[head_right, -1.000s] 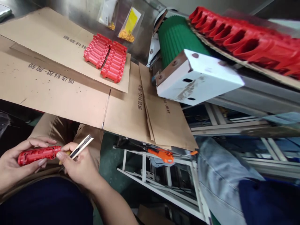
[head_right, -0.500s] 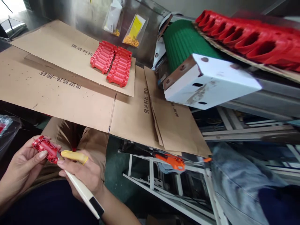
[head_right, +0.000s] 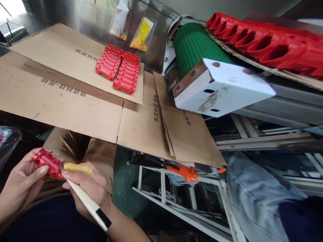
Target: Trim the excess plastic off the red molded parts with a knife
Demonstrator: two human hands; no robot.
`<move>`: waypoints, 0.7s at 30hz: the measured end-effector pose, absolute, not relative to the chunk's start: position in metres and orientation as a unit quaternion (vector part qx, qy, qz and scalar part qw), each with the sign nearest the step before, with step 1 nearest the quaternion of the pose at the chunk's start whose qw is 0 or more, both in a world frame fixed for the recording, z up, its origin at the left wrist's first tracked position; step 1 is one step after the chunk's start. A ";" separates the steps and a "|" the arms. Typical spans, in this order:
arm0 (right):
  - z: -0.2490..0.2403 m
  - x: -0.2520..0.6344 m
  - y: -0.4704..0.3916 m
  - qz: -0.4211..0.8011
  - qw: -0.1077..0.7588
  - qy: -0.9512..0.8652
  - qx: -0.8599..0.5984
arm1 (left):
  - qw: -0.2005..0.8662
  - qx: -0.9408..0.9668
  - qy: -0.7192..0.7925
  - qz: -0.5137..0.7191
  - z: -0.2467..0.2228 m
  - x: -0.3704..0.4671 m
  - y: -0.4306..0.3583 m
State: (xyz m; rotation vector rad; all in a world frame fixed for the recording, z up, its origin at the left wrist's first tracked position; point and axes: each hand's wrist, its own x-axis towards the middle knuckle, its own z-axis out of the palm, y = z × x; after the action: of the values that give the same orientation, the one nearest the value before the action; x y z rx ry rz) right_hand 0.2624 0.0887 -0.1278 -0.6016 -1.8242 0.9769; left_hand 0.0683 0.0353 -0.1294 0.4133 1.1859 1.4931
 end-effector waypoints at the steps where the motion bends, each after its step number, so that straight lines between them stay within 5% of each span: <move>1: -0.128 0.262 0.088 0.405 0.474 -0.742 -0.247 | 0.560 0.169 0.504 0.635 -0.129 0.069 0.035; 21: -0.120 0.265 0.075 0.395 0.460 -0.738 -0.297 | 0.586 0.151 0.469 0.643 -0.139 0.063 0.029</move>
State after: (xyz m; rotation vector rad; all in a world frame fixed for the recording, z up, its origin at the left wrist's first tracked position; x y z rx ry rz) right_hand 0.2650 0.0755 -0.1203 -0.7304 -1.8169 0.9713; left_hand 0.0630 0.0287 -0.1385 0.3530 1.0937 1.5002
